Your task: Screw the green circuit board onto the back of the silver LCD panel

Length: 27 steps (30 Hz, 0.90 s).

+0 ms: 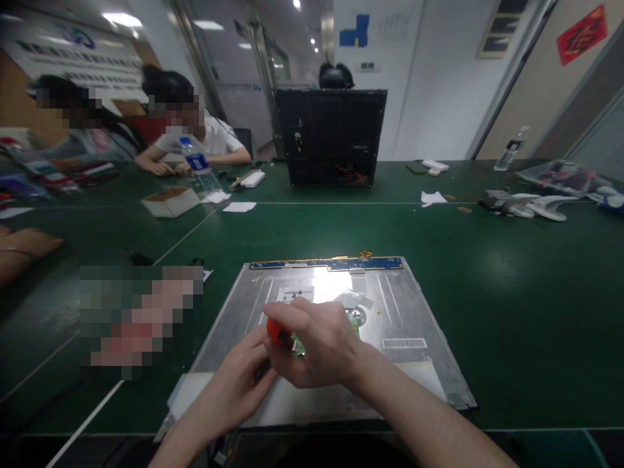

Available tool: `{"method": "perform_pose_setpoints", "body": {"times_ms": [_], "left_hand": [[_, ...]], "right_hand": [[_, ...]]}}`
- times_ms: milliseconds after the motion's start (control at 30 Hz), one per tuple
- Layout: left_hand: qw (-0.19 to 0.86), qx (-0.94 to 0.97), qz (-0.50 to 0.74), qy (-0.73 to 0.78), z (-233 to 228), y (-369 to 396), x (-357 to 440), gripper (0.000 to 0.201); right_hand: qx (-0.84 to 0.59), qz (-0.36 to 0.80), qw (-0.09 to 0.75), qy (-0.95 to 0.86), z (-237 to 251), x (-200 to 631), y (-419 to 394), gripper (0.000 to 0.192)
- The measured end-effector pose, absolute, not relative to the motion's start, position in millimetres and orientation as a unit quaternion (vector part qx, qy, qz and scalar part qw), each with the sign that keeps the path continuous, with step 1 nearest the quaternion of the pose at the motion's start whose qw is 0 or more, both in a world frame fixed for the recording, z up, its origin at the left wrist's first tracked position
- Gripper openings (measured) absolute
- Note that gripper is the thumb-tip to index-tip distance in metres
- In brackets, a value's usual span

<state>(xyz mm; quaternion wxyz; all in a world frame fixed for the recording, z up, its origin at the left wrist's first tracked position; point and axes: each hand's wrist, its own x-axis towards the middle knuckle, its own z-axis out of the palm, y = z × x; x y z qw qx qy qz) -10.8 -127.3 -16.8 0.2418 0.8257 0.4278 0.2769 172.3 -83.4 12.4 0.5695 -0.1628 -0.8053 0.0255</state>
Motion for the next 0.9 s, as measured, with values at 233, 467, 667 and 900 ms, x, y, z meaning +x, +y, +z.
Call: {"method": "perform_pose_setpoints", "body": {"times_ms": [233, 467, 667, 900], "left_hand": [[0.253, 0.822, 0.276, 0.429, -17.1, -127.1, -10.3, 0.016], [0.258, 0.823, 0.274, 0.425, -15.2, -126.9, -10.9, 0.017], [0.25, 0.824, 0.28, 0.423, -15.6, -126.4, -11.0, 0.018], [0.252, 0.82, 0.27, 0.437, -16.1, -127.9, -12.0, 0.017]], "right_hand": [[-0.143, 0.046, 0.571, -0.807, 15.0, 172.9, -83.2, 0.047], [-0.151, 0.033, 0.558, -0.816, 16.4, 174.5, -84.2, 0.052], [-0.17, 0.021, 0.564, -0.808, 15.6, 172.4, -83.5, 0.049], [-0.176, 0.022, 0.552, -0.815, 13.7, 172.9, -82.4, 0.046]]}}
